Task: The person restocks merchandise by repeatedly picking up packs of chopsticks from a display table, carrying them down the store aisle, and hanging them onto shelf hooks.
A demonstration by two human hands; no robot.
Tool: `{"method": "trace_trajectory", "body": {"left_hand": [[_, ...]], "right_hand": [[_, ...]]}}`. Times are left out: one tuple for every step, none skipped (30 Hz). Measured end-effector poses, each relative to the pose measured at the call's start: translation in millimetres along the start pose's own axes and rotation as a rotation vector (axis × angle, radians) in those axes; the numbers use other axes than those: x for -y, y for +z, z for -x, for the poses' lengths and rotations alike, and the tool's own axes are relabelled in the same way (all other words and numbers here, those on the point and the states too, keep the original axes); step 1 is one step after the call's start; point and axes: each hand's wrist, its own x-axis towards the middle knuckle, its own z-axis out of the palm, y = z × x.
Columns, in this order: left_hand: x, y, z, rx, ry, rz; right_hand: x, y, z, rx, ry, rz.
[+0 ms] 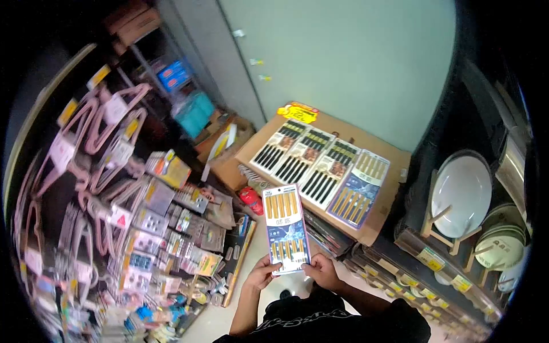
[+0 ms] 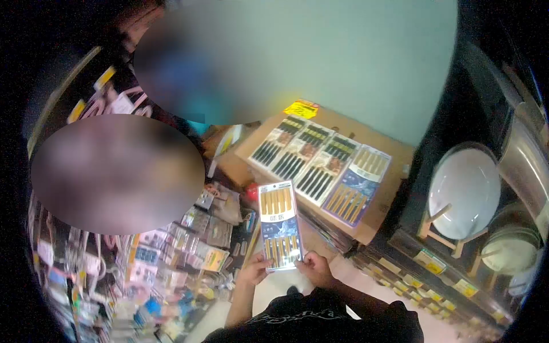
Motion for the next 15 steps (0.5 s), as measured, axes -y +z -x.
{"method": "trace_trajectory", "body": {"left_hand": [[5, 0, 16, -0.011, 0.035, 0.005], [11, -4, 32, -0.026, 0.072, 0.008], [17, -12, 47, -0.016, 0.087, 0.049], [25, -21, 65, -0.067, 0.121, 0.011], [30, -23, 87, -0.128, 0.157, -0.02], [38, -27, 110, -0.199, 0.195, -0.046], [51, -38, 132, -0.217, 0.239, -0.03], [60, -50, 162, -0.246, 0.29, -0.037], [68, -60, 192, -0.281, 0.341, -0.047], [79, -70, 224, -0.318, 0.388, -0.057], [90, -76, 262, -0.36, 0.415, -0.011], [99, -82, 297, -0.419, 0.441, -0.016], [108, -87, 333, -0.478, 0.46, -0.022], [130, -92, 370, -0.536, 0.48, -0.025], [154, -105, 397, -0.597, 0.504, -0.053]], "right_hand": [[-9, 8, 3, 0.022, 0.018, -0.032], [-16, 19, 5, 0.046, 0.038, -0.065], [-19, 31, 7, 0.115, 0.094, -0.209], [-23, 43, 7, 0.147, 0.127, -0.203], [-26, 54, 9, 0.188, 0.165, -0.191], [-28, 67, 12, 0.238, 0.207, -0.175], [-31, 84, 14, 0.285, 0.206, -0.087], [-31, 107, 19, 0.376, 0.251, -0.058], [-29, 130, 24, 0.471, 0.294, -0.028], [-31, 156, 31, 0.563, 0.34, 0.004], [-36, 186, 42, 0.652, 0.365, 0.024], [-41, 215, 49, 0.791, 0.375, 0.078], [-47, 247, 57, 0.928, 0.385, 0.128], [-60, 278, 79, 1.065, 0.391, 0.181], [-64, 311, 99, 1.106, 0.419, 0.138]]}}
